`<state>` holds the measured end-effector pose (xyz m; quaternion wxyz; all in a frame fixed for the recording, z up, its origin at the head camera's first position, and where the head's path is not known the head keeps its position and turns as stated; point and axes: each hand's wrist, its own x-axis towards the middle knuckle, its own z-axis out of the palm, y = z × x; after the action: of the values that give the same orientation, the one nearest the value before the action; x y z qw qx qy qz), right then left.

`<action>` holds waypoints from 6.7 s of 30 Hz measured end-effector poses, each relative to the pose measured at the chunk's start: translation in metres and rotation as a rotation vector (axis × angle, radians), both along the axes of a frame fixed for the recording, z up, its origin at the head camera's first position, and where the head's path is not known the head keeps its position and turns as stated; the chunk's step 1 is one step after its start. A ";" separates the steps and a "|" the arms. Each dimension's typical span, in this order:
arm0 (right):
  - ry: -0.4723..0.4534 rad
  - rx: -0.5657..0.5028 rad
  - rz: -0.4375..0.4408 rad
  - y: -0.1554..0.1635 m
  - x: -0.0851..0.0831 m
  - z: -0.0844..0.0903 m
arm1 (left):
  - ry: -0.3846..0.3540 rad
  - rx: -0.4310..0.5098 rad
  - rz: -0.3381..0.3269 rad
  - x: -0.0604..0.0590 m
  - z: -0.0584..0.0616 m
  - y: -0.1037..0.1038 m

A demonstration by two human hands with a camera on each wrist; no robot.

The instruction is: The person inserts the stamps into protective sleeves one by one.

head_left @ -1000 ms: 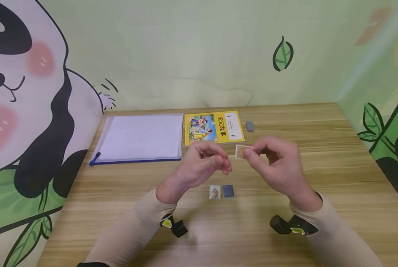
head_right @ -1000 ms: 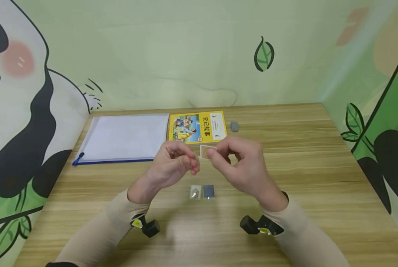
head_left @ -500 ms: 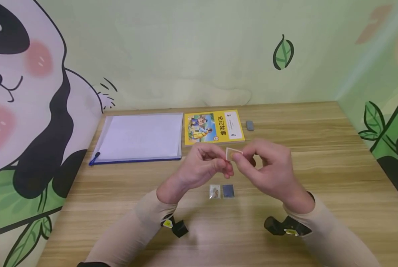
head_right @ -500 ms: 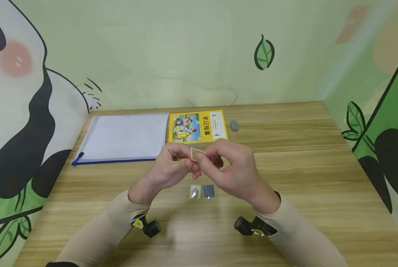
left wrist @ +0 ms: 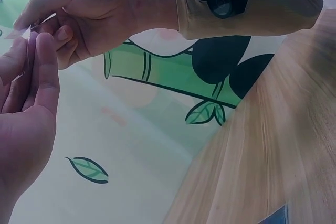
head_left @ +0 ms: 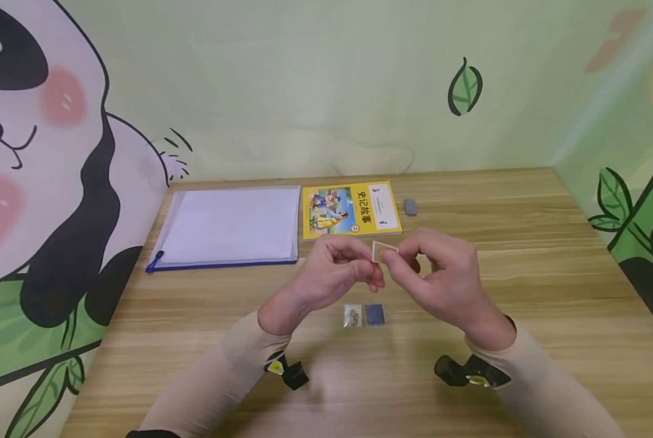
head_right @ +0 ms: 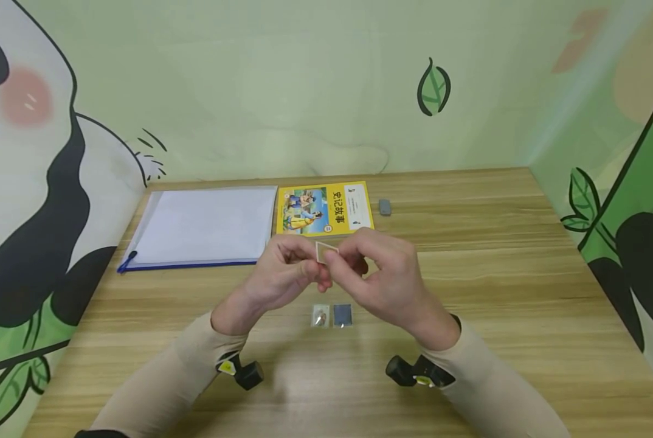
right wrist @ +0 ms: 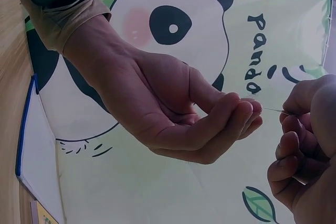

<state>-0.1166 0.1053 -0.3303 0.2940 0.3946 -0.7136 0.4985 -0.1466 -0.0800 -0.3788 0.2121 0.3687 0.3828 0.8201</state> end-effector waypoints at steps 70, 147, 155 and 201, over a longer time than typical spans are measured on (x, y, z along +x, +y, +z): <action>0.038 0.085 -0.085 0.001 -0.005 -0.009 | -0.003 -0.054 0.079 -0.001 -0.006 -0.003; 0.077 0.120 -0.205 -0.004 0.001 -0.017 | -0.023 -0.086 0.151 -0.002 -0.003 -0.005; 0.058 0.079 -0.190 -0.007 -0.002 -0.020 | -0.007 -0.067 0.157 -0.003 -0.005 -0.004; -0.080 0.227 -0.045 0.011 -0.006 -0.011 | -0.025 -0.116 0.177 -0.002 -0.007 -0.004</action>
<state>-0.1228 0.1165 -0.3417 0.2299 0.3888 -0.7854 0.4232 -0.1486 -0.0837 -0.3857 0.1648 0.3101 0.4579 0.8167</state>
